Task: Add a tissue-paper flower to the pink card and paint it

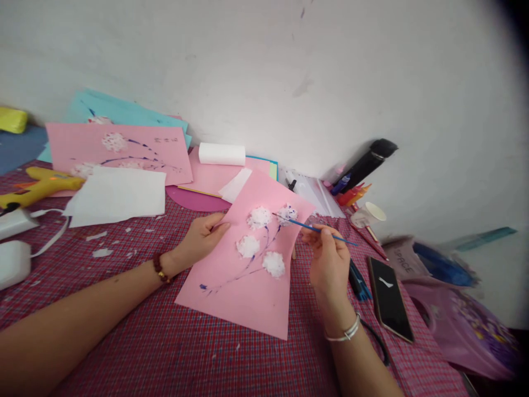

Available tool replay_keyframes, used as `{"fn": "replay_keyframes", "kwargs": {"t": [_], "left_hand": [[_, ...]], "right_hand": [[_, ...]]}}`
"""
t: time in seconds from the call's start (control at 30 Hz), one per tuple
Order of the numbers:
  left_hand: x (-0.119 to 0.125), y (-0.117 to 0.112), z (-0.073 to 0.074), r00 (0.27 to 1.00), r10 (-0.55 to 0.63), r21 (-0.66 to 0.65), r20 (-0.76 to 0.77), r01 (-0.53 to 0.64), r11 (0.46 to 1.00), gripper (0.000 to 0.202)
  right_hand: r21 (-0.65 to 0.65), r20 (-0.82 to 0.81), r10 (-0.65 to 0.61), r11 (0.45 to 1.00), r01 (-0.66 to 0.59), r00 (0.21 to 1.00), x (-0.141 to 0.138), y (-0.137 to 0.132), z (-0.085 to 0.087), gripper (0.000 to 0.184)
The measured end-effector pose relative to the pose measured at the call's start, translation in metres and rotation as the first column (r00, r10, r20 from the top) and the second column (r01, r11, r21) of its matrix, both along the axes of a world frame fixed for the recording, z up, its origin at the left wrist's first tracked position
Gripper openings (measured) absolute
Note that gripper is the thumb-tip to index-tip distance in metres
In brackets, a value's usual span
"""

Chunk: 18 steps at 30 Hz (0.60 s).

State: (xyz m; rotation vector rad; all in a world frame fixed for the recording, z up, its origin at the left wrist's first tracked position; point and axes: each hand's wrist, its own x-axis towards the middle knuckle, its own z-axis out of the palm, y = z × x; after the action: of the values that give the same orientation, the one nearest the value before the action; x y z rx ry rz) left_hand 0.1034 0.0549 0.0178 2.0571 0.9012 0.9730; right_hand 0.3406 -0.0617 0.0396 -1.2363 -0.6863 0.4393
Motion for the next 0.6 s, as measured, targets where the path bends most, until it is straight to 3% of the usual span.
{"fn": "replay_keyframes", "kwargs": {"t": [0.2,0.37,0.6], "left_hand": [[-0.0003,0.0001,-0.0001,1.000,0.003,0.006,0.002,-0.003,1.000,0.028],[0.0001,0.0000,0.0004,1.000,-0.005,-0.006,0.002,0.005,1.000,0.028],[-0.0003,-0.0007,-0.0004,1.000,0.007,-0.007,-0.014,-0.007,1.000,0.029]], "right_hand": [[-0.008,0.011,0.089,0.996,-0.089,0.996,-0.0021,0.0009,-0.0005,0.021],[0.020,-0.042,0.016,1.000,-0.015,0.999,0.0005,0.0007,-0.0010,0.014],[-0.006,-0.018,0.061,0.998,-0.061,0.998,-0.0019,0.0005,-0.0006,0.019]]}}
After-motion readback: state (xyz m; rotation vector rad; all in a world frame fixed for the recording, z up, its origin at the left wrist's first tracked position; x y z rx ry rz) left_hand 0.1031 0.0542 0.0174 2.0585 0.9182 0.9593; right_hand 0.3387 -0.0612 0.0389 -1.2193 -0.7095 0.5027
